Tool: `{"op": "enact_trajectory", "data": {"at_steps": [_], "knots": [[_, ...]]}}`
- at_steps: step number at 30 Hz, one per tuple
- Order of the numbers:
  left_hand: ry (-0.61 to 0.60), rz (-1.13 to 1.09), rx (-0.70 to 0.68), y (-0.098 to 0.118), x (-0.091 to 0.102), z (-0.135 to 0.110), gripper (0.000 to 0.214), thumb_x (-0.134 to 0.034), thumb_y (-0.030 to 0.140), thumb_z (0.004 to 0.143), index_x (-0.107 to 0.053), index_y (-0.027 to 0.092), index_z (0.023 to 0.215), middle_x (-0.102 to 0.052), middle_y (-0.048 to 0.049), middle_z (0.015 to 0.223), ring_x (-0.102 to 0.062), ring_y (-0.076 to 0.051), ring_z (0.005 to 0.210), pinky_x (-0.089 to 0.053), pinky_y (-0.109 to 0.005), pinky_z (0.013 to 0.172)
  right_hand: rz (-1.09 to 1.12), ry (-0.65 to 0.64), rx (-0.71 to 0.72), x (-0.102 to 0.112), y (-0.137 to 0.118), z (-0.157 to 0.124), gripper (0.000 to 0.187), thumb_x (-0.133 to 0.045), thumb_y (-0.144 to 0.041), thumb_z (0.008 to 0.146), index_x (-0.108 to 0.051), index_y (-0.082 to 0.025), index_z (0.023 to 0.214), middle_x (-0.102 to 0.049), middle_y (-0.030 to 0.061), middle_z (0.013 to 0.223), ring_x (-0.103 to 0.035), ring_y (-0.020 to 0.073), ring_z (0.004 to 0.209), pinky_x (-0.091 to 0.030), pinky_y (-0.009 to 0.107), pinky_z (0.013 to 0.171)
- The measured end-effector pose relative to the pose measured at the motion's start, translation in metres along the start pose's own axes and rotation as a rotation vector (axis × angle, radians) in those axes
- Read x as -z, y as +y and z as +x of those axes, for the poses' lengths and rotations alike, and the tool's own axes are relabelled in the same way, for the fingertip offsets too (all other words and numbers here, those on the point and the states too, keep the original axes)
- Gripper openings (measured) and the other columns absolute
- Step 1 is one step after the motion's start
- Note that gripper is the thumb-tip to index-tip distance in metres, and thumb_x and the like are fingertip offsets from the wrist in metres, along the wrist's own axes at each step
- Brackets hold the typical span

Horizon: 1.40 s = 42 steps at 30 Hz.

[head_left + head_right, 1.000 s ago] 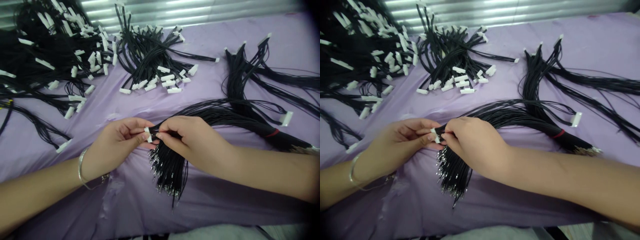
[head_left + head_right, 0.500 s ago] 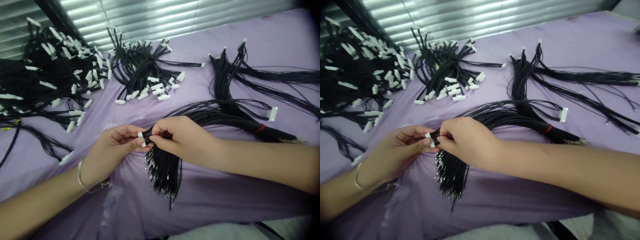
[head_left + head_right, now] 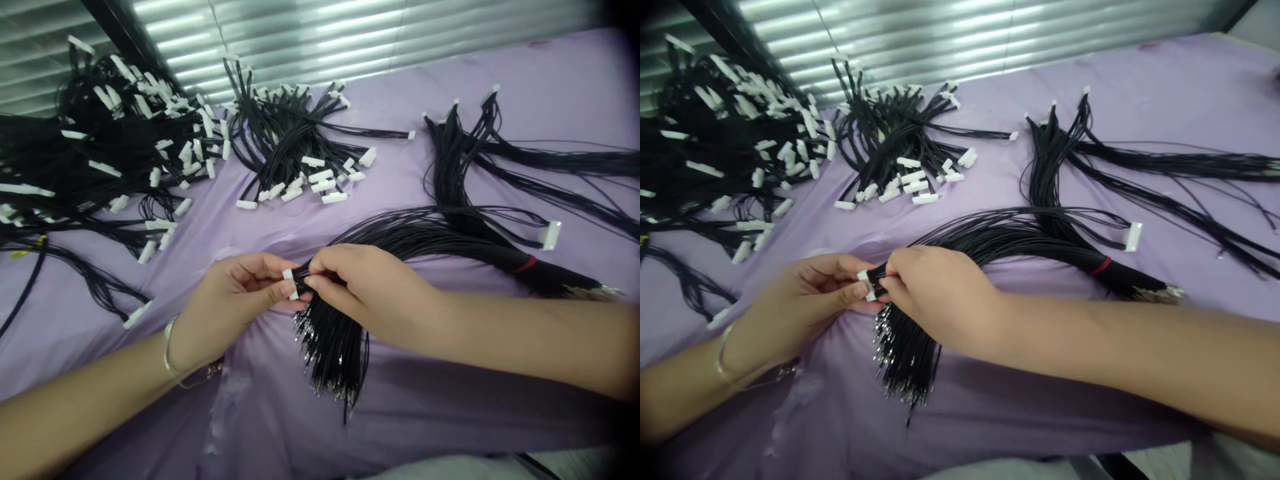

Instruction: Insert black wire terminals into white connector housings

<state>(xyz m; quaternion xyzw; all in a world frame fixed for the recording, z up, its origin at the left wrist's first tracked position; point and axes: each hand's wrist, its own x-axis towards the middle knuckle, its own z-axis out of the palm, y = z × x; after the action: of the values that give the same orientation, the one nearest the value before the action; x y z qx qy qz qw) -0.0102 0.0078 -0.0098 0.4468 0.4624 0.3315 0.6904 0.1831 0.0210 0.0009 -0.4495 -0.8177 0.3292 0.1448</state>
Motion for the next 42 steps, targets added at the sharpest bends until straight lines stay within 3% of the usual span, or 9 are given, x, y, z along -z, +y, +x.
{"op": "enact_trajectory", "data": {"at_steps": [7,13,21,27,35,38,42], "knots": [[-0.015,-0.101,0.027,0.002,0.003,0.001,0.013,-0.075,0.018,0.075,-0.075,0.021,0.087,-0.075,0.0018,0.081,-0.072,-0.011,0.071,-0.06,-0.017,0.071,0.201,0.032,0.075,0.002,0.002,-0.003,0.013,-0.052,-0.019,0.087,-0.059,-0.015,0.077,-0.056,-0.0031,0.067,-0.043,0.0062,0.057,-0.032,0.021,0.057],[0.008,-0.222,0.109,0.007,-0.001,0.003,0.011,-0.08,0.016,0.069,-0.077,0.019,0.079,-0.075,-0.0009,0.076,-0.072,-0.013,0.068,-0.061,-0.019,0.069,0.303,0.02,0.036,0.004,0.004,-0.001,0.011,-0.052,-0.013,0.082,-0.061,-0.015,0.075,-0.055,-0.0043,0.064,-0.042,0.0052,0.055,-0.032,0.019,0.054],[0.023,-0.231,0.161,0.011,-0.002,0.004,0.012,-0.082,0.017,0.066,-0.078,0.018,0.078,-0.076,-0.0043,0.074,-0.071,-0.012,0.064,-0.059,-0.016,0.065,0.432,0.053,0.05,-0.004,0.005,-0.004,0.014,-0.051,-0.019,0.084,-0.063,-0.016,0.077,-0.058,-0.0028,0.067,-0.046,0.0064,0.058,-0.035,0.019,0.054],[0.042,-0.199,0.169,0.012,-0.004,0.001,0.014,-0.084,0.017,0.062,-0.078,0.017,0.075,-0.076,-0.0054,0.074,-0.071,-0.013,0.065,-0.059,-0.017,0.065,0.322,0.118,0.122,-0.005,0.004,-0.006,0.015,-0.051,-0.015,0.084,-0.059,-0.015,0.071,-0.053,-0.0034,0.064,-0.044,0.0062,0.059,-0.034,0.019,0.056],[0.037,-0.209,0.136,0.01,-0.008,0.0,0.008,-0.082,0.018,0.065,-0.077,0.017,0.071,-0.075,-0.0032,0.069,-0.071,-0.012,0.065,-0.058,-0.017,0.066,0.284,0.113,0.162,-0.009,0.005,-0.005,0.015,-0.049,-0.014,0.087,-0.057,-0.016,0.074,-0.057,-0.0019,0.071,-0.05,0.0078,0.066,-0.039,0.02,0.062],[0.075,-0.193,0.1,0.01,-0.007,-0.002,0.009,-0.081,0.018,0.066,-0.077,0.018,0.074,-0.075,-0.0017,0.075,-0.07,-0.012,0.068,-0.058,-0.02,0.069,0.087,0.127,0.223,-0.003,0.003,-0.006,0.015,-0.049,-0.012,0.088,-0.059,-0.015,0.078,-0.061,0.0003,0.076,-0.054,0.0102,0.069,-0.043,0.023,0.065],[0.11,-0.126,-0.03,0.015,-0.005,-0.009,0.01,-0.075,0.02,0.075,-0.075,0.019,0.085,-0.073,-0.0002,0.078,-0.069,-0.011,0.069,-0.056,-0.017,0.068,-0.351,0.329,0.492,0.013,0.006,-0.019,0.013,-0.05,-0.015,0.09,-0.062,-0.013,0.093,-0.065,0.0075,0.089,-0.057,0.0193,0.083,-0.045,0.035,0.077]]}}
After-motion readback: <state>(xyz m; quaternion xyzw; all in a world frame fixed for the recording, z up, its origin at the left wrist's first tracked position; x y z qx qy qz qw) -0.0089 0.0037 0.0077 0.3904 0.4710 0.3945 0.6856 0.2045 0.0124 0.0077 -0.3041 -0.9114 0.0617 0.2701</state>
